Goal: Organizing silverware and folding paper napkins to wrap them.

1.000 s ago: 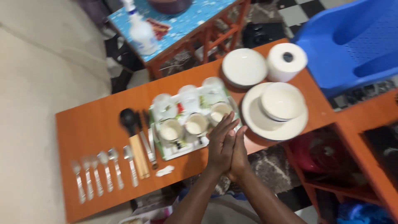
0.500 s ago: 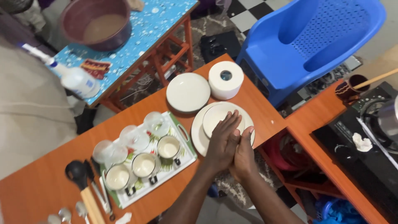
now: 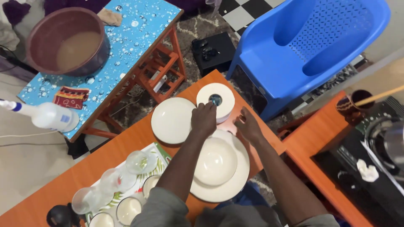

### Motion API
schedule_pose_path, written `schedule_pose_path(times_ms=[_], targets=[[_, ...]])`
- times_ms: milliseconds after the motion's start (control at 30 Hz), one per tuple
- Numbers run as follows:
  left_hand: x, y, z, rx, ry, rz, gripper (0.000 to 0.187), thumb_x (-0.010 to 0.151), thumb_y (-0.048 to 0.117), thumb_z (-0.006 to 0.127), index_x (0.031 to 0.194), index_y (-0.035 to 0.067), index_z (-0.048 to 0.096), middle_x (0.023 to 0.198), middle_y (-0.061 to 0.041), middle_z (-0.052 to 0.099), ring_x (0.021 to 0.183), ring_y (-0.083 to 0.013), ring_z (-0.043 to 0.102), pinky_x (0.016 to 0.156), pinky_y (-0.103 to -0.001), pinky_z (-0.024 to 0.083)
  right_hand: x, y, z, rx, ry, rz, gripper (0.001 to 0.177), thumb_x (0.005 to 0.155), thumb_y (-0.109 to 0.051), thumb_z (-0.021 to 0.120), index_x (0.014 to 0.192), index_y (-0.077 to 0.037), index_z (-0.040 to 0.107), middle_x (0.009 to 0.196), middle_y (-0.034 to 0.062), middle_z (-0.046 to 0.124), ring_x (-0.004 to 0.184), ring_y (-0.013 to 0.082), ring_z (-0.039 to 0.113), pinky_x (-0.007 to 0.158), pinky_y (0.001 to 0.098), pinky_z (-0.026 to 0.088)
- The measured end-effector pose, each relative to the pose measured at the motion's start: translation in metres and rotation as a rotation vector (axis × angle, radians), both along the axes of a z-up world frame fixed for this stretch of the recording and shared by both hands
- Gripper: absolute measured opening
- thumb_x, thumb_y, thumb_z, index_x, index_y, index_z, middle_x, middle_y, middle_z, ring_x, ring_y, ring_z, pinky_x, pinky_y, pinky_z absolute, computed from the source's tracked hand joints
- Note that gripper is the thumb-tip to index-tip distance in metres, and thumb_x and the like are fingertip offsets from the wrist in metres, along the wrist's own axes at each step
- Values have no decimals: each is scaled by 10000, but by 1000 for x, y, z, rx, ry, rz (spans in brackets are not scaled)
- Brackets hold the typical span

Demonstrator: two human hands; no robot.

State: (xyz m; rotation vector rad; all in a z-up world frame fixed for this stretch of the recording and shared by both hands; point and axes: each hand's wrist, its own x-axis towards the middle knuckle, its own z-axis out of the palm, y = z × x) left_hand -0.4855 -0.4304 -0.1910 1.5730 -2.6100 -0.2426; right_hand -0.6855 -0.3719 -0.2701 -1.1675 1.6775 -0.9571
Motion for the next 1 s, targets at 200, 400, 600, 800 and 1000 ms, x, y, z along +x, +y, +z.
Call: schedule_pose_path(times_ms=[200, 400, 600, 800, 1000], targets=[[-26, -25, -1, 96, -167, 72, 448, 833, 120, 723, 1270, 192, 660, 1318, -29, 653, 1204, -293, 558, 971, -490, 465, -18, -52, -41, -20, 165, 277, 1024, 838, -66, 850, 1579, 4, 147, 1594, 232, 296, 1478, 326, 300, 1178, 416, 309], [-16, -62, 11, 336, 217, 40, 591, 738, 455, 849, 1202, 112, 716, 1139, -137, 729, 1059, -334, 676, 901, -457, 524, -46, -70, 33, -92, -324, 317, 745, 888, -110, 724, 1568, -24, 430, 1565, 188, 529, 1409, 280, 538, 1098, 390, 504], [-54, -66, 51, 635, 287, 481, 887, 943, 761, 546, 1052, -92, 764, 1006, -281, 767, 974, -389, 777, 886, -522, 569, -55, -69, 111, -341, 383, 566, 1162, 668, -440, 1004, 1511, 18, 348, 1512, 295, 388, 1424, 424, 354, 1124, 520, 344], [-67, -68, 44, 678, 422, 474, 821, 969, 742, 315, 1298, 115, 730, 1110, -187, 767, 1156, -350, 685, 1056, -554, 393, -61, -73, 98, -136, 176, 460, 1354, 524, -457, 995, 1572, -9, 264, 1451, 278, 457, 1391, 389, 449, 1119, 500, 424], [-47, -50, 34, 694, 325, 197, 889, 754, 427, 811, 1505, 133, 436, 1443, -126, 562, 1338, -317, 555, 1118, -478, 410, -76, -74, 45, 210, -198, 307, 1177, 589, -385, 933, 1554, -56, 345, 1374, 203, 569, 1261, 313, 583, 1040, 469, 533]])
